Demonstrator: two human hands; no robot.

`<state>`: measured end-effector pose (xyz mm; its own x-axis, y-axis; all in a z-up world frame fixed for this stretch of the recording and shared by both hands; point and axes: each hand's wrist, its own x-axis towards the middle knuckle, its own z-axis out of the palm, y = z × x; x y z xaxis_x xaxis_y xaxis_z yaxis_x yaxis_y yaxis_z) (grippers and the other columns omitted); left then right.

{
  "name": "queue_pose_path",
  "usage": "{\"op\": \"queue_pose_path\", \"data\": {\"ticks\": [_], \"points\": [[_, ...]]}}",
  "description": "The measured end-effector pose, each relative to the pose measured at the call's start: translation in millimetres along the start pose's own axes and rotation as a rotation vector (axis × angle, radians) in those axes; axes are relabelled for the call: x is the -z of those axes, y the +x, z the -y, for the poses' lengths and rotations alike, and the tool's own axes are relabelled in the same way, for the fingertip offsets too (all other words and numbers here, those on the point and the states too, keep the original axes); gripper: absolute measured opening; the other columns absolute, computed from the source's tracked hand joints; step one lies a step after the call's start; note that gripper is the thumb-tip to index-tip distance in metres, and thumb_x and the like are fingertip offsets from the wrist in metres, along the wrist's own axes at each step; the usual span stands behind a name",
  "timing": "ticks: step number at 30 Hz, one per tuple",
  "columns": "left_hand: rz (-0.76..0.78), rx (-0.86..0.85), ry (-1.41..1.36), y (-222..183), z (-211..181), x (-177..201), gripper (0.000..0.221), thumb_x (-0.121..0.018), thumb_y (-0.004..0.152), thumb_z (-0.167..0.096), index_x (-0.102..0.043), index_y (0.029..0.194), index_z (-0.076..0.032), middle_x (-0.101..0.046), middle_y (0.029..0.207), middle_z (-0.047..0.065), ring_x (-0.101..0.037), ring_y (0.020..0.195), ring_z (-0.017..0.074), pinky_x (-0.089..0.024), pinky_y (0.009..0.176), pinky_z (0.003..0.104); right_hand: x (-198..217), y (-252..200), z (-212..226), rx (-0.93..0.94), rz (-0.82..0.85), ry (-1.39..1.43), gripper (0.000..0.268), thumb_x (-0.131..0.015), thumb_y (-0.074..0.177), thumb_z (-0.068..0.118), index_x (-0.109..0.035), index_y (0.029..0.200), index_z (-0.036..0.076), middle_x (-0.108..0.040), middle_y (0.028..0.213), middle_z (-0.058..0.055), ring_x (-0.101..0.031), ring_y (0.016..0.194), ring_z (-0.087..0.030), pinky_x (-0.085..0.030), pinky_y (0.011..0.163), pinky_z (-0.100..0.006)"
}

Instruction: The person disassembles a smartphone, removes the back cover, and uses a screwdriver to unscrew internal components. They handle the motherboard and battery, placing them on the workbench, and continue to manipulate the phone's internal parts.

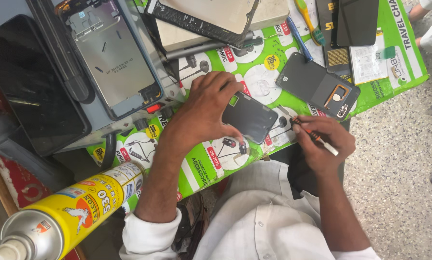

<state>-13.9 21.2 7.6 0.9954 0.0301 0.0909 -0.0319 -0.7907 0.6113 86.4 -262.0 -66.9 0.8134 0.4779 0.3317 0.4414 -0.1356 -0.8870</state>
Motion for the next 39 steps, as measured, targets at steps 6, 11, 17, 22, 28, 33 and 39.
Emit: {"op": "queue_pose_path", "data": {"ticks": [6, 11, 17, 22, 28, 33, 39], "points": [[0.026, 0.155, 0.106, 10.8, -11.3, -8.7, 0.08, -0.093, 0.066, -0.056, -0.063, 0.119, -0.003, -0.057, 0.124, 0.011, -0.054, 0.123, 0.0275, -0.038, 0.106, 0.047, 1.2, -13.7, -9.5, 0.016, -0.059, -0.044, 0.017, -0.081, 0.09, -0.009, -0.068, 0.098, -0.002, -0.074, 0.111, -0.018, -0.074, 0.096, -0.019, -0.06, 0.087, -0.028], [-0.008, 0.091, -0.032, -6.6, -20.4, 4.4, 0.093, -0.095, 0.058, -0.048, -0.06, 0.133, -0.007, -0.049, 0.138, 0.019, -0.042, 0.132, 0.0365, -0.031, 0.11, 0.052, 5.5, -6.0, -11.1, -0.001, -0.023, 0.008, 0.019, -0.08, 0.091, -0.009, -0.066, 0.101, -0.001, -0.071, 0.11, -0.017, -0.072, 0.096, -0.017, -0.059, 0.086, -0.027], [0.072, -0.013, 0.043, -20.6, -19.8, 1.0, 0.075, -0.092, 0.062, -0.033, -0.066, 0.132, -0.026, -0.045, 0.146, 0.018, -0.038, 0.138, 0.0388, -0.028, 0.113, 0.054, 9.0, 1.6, -10.3, -0.113, -0.014, 0.051, 0.018, -0.079, 0.089, -0.008, -0.065, 0.095, 0.001, -0.072, 0.11, -0.015, -0.072, 0.096, -0.016, -0.06, 0.082, -0.028], [-0.029, -0.003, 0.048, -28.6, -10.7, -14.1, 0.068, -0.09, 0.074, -0.037, -0.064, 0.135, -0.02, -0.049, 0.135, 0.018, -0.048, 0.127, 0.0378, -0.037, 0.109, 0.053, 11.2, 13.8, -9.9, -0.191, -0.081, 0.151, 0.018, -0.079, 0.094, -0.009, -0.065, 0.101, 0.001, -0.073, 0.111, -0.016, -0.073, 0.099, -0.017, -0.06, 0.09, -0.027], [-0.117, -0.033, -0.035, -30.8, -11.4, -26.4, 0.096, -0.093, 0.067, -0.039, -0.045, 0.145, -0.011, -0.05, 0.129, 0.021, -0.05, 0.121, 0.0408, -0.04, 0.105, 0.053, -7.9, 23.2, -7.7, -0.17, -0.216, 0.264, 0.021, -0.081, 0.099, -0.01, -0.064, 0.105, 0.0, -0.073, 0.113, -0.018, -0.072, 0.105, -0.018, -0.06, 0.099, -0.029], [-0.12, 0.008, -0.125, -31.3, -5.9, -18.0, 0.102, -0.093, 0.066, -0.031, -0.036, 0.148, -0.009, -0.052, 0.131, 0.018, -0.051, 0.121, 0.0404, -0.041, 0.107, 0.052, -25.1, 16.5, -1.7, -0.188, -0.163, 0.133, 0.02, -0.079, 0.095, -0.011, -0.063, 0.103, -0.001, -0.073, 0.113, -0.02, -0.073, 0.102, -0.019, -0.061, 0.093, -0.031], [-0.161, -0.007, -0.149, -30.7, 1.8, -25.1, 0.105, -0.095, 0.065, -0.033, -0.036, 0.147, -0.007, -0.052, 0.127, 0.019, -0.051, 0.12, 0.0412, -0.041, 0.108, 0.053, -33.3, 8.3, 0.0, -0.107, -0.223, 0.018, 0.022, -0.079, 0.098, -0.014, -0.061, 0.105, -0.003, -0.073, 0.113, -0.022, -0.075, 0.098, -0.02, -0.063, 0.09, -0.029]]}}
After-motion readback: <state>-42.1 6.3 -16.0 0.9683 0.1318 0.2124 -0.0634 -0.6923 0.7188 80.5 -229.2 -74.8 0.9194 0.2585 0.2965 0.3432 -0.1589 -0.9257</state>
